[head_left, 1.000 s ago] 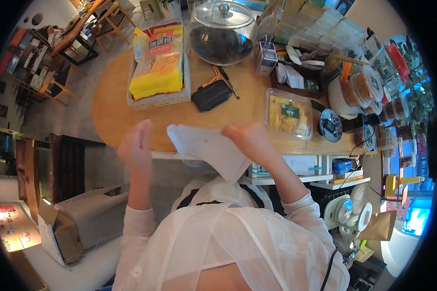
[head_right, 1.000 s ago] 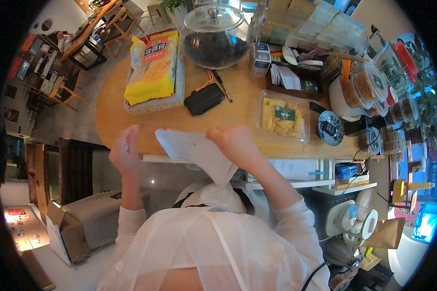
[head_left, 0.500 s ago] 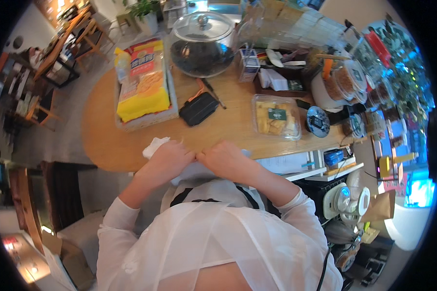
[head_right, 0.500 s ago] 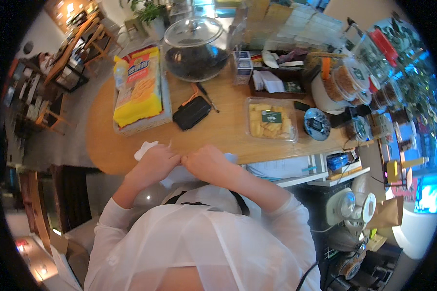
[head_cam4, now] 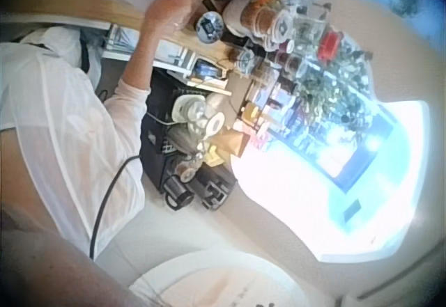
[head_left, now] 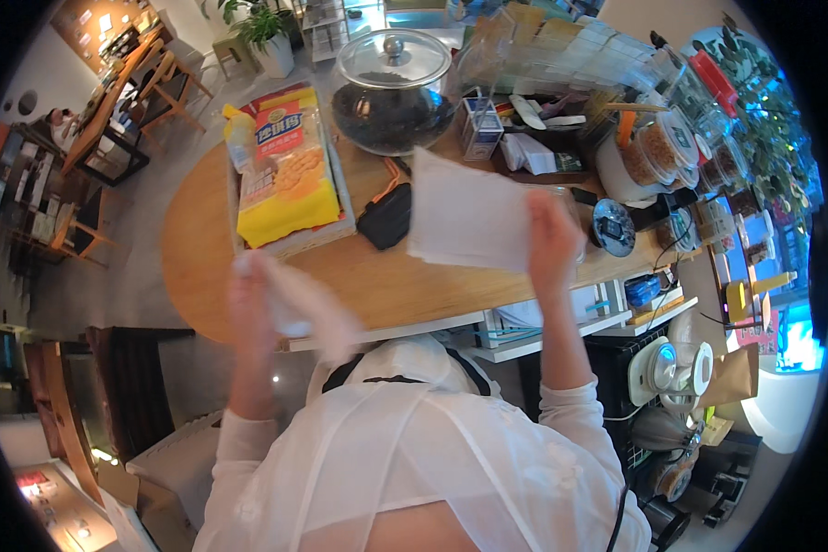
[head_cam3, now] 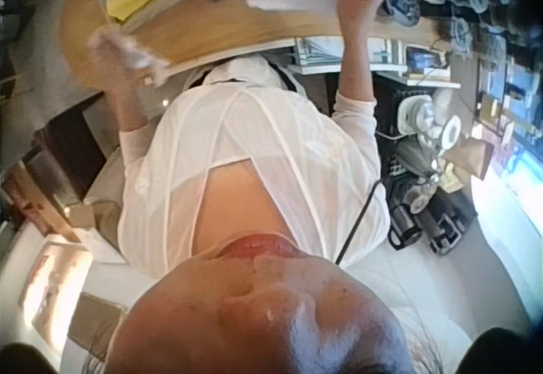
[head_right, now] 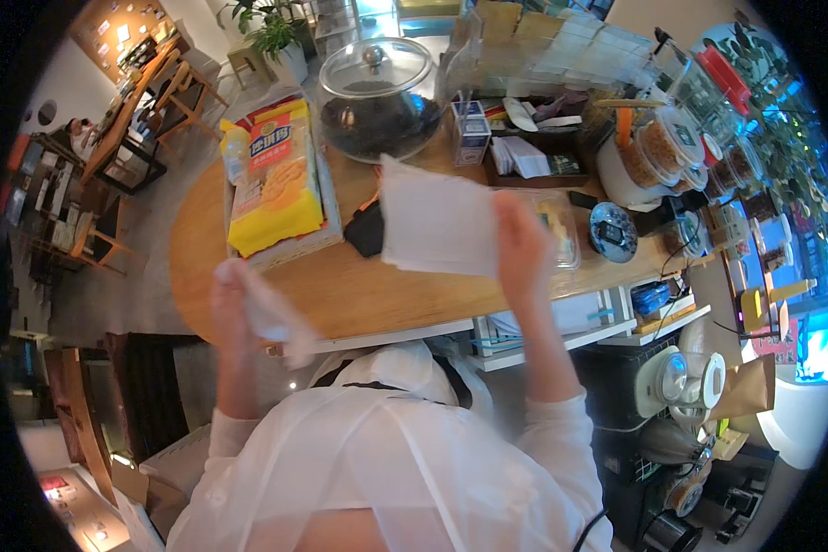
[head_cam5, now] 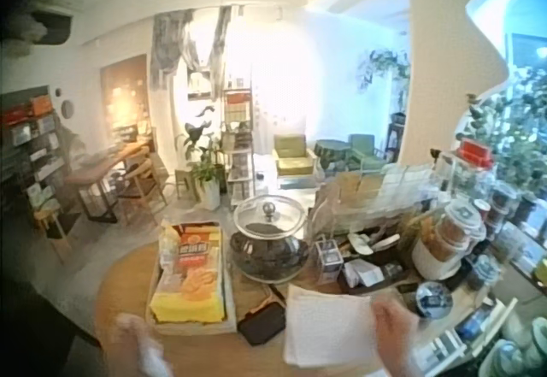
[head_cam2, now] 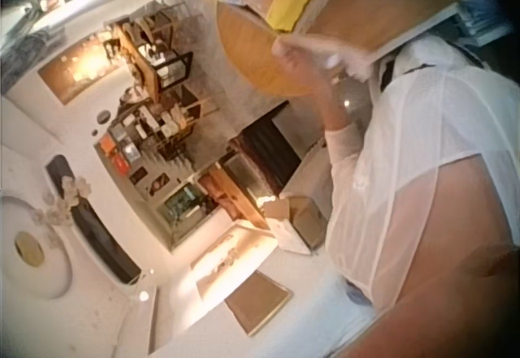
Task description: The person peels garlic cloves using a small knife in a kitchen, then washes their hands. They walk to a dining area and sort through several sheets of paper at a table, placing some into a drawer.
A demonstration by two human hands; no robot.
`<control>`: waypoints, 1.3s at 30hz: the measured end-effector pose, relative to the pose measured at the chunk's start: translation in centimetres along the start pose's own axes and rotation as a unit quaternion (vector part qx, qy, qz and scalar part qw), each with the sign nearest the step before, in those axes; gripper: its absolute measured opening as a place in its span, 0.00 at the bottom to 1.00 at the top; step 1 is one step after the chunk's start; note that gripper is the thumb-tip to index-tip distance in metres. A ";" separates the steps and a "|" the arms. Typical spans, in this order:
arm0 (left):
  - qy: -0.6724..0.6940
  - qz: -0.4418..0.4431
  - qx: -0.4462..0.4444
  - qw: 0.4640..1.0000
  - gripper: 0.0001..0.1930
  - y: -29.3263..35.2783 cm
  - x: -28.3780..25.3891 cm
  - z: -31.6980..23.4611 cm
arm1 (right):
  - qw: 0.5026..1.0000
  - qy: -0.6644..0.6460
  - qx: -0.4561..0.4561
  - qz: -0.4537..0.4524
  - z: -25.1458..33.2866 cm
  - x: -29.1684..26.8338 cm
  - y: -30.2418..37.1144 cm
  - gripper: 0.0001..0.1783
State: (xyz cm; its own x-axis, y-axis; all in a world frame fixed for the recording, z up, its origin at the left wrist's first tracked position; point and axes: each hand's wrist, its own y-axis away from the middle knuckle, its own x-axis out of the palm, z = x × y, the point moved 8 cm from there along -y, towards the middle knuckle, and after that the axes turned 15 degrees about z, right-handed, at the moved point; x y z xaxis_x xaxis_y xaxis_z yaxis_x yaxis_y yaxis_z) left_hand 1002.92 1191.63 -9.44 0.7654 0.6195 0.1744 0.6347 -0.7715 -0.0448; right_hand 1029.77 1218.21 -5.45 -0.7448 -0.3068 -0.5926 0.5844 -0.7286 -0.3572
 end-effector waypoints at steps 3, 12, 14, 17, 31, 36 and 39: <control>0.028 0.027 -0.005 0.999 0.14 -1.4 3.7 4.0 | 0.978 0.053 -0.183 0.090 5.9 6.6 2.2 0.08; -0.192 -0.116 0.110 0.968 0.10 -0.2 1.9 4.4 | 0.839 -0.483 0.116 0.222 3.7 16.1 5.8 0.09; -0.264 -0.155 0.137 0.942 0.09 0.6 1.1 4.6 | 0.847 -0.447 0.124 0.260 5.8 16.4 6.4 0.12; -0.306 -0.157 0.135 0.929 0.07 1.1 0.9 4.8 | 0.890 -0.325 0.116 0.298 5.3 17.4 7.1 0.15; -0.466 0.301 0.121 0.824 0.14 0.0 7.4 1.6 | 0.839 0.039 -0.047 0.541 6.5 15.5 3.6 0.14; -0.501 0.353 -0.026 0.790 0.08 -0.8 6.4 5.2 | 0.888 0.173 -0.196 0.378 8.9 14.9 2.8 0.19; -0.596 0.338 -0.022 0.728 0.06 -0.5 8.1 5.3 | 0.870 0.210 -0.384 0.225 12.6 14.6 5.1 0.20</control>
State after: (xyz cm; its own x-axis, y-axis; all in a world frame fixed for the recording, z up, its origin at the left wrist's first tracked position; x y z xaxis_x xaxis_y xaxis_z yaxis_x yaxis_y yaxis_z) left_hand 1009.35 1197.77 -13.23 0.4672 -0.2380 -0.8515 0.0855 -0.9464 0.3115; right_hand 1017.84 1202.30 -6.84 -0.2946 -0.0866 -0.9517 0.9500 0.0810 -0.3014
